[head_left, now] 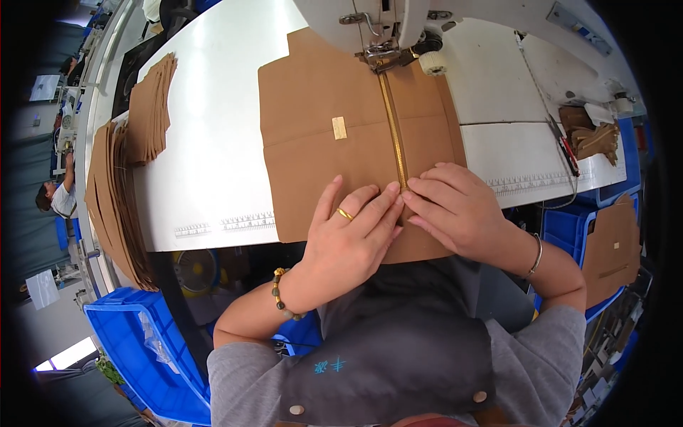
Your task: The recorder is sewing zippers onto leather components using an industrial sewing machine.
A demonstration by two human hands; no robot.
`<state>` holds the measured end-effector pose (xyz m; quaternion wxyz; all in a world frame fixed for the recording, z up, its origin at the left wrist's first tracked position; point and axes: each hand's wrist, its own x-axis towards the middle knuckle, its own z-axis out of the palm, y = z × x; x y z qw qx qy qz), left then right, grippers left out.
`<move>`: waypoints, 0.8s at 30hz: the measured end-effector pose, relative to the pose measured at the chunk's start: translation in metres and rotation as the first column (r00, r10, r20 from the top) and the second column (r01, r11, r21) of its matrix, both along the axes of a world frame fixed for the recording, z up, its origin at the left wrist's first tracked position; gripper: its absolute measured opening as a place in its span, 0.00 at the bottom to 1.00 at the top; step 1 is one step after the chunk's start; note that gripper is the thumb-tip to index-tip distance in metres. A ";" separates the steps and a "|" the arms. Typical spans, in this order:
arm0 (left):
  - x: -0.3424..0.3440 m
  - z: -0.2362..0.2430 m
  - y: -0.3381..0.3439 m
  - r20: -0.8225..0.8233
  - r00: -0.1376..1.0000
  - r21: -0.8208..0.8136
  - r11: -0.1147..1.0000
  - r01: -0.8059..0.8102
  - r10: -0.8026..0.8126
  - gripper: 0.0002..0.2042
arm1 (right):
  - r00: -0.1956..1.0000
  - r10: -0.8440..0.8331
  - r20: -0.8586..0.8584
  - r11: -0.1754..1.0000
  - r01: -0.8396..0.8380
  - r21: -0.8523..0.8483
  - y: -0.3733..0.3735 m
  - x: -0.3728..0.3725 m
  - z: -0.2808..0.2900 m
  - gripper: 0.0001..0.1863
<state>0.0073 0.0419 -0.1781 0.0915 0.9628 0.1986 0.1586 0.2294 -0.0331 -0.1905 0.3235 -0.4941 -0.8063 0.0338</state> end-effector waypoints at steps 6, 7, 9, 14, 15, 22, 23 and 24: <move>0.008 0.001 0.040 0.043 0.995 -0.134 0.987 0.093 -0.088 0.26 | 0.997 0.038 0.071 0.999 -0.041 0.029 0.000 0.002 0.000 0.16; 0.011 0.003 0.045 -0.020 0.998 -0.181 0.982 0.059 -0.063 0.29 | 0.996 0.040 0.074 0.999 -0.042 0.023 0.000 0.001 0.000 0.15; 0.021 0.006 0.052 -0.034 0.999 -0.105 0.994 -0.015 0.011 0.33 | 0.995 0.049 0.090 0.998 -0.053 0.032 0.001 0.001 0.000 0.14; 0.029 0.014 0.059 -0.132 0.990 -0.014 0.999 -0.053 0.050 0.42 | 0.990 0.120 0.074 0.992 -0.117 -0.040 0.013 0.014 0.006 0.15; 0.029 0.015 0.059 -0.140 0.989 -0.012 0.999 -0.050 0.048 0.42 | 0.993 0.099 0.068 0.989 -0.090 -0.120 0.018 0.021 0.008 0.19; 0.031 0.016 0.062 -0.180 0.982 -0.007 0.999 -0.052 0.049 0.42 | 0.976 -0.063 0.208 0.987 0.092 -0.132 0.043 0.030 0.011 0.40; 0.032 0.016 0.064 -0.166 0.985 0.001 0.999 -0.052 0.052 0.42 | 0.969 -0.063 0.237 0.986 0.097 -0.134 0.044 0.030 0.012 0.40; 0.033 0.015 0.066 -0.165 0.985 0.002 0.998 -0.056 0.055 0.42 | 0.969 -0.064 0.239 0.986 0.098 -0.132 0.046 0.031 0.012 0.40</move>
